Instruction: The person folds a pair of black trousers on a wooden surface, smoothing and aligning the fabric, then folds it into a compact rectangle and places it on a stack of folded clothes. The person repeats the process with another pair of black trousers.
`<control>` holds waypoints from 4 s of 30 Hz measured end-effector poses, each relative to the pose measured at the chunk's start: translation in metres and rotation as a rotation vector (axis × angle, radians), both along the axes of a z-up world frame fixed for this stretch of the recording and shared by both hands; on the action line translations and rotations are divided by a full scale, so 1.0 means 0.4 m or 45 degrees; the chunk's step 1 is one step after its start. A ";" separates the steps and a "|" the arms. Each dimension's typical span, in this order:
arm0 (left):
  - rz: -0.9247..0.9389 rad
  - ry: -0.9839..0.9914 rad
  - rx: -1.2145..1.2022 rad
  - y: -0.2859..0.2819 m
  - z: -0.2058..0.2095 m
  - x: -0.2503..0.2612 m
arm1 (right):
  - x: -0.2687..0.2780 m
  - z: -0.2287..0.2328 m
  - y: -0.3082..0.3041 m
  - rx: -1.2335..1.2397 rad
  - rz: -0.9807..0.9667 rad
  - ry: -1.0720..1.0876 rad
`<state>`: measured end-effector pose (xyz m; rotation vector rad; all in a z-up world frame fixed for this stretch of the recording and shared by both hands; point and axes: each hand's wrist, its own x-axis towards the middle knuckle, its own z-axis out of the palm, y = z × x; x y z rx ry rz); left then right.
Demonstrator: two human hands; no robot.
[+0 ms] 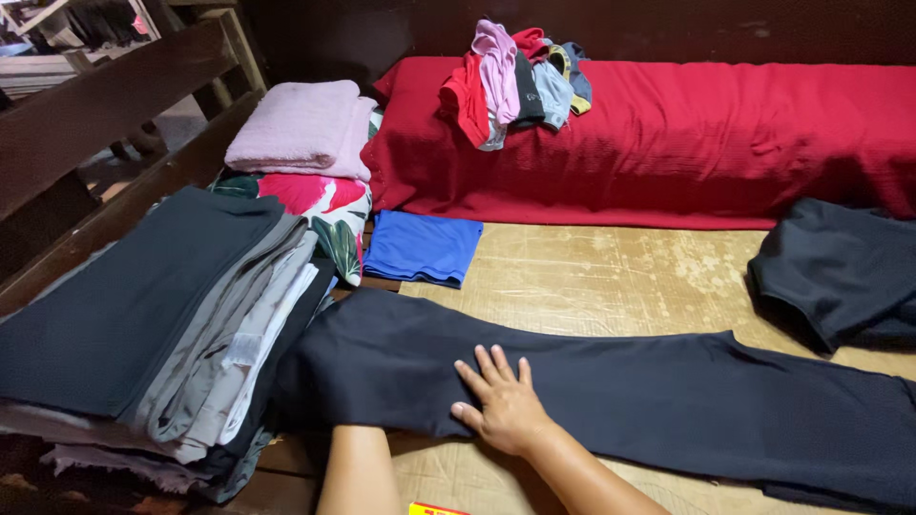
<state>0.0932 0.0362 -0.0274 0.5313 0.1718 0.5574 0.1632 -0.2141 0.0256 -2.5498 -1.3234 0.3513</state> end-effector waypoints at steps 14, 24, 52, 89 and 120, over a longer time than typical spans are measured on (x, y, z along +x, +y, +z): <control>0.059 0.069 0.199 -0.001 0.120 0.020 | 0.030 0.011 0.042 -0.135 -0.226 -0.066; 0.522 0.133 0.875 -0.180 0.299 0.103 | 0.110 -0.075 -0.041 0.768 -0.081 0.589; -0.344 1.566 2.682 -0.471 0.085 0.177 | 0.426 -0.114 -0.427 1.104 -0.972 0.923; -0.058 1.703 2.533 -0.477 0.081 0.182 | 0.261 -0.072 -0.425 -0.028 -0.882 -0.157; 0.004 1.790 2.578 -0.476 0.055 0.194 | 0.263 -0.114 -0.438 0.260 -1.182 -0.324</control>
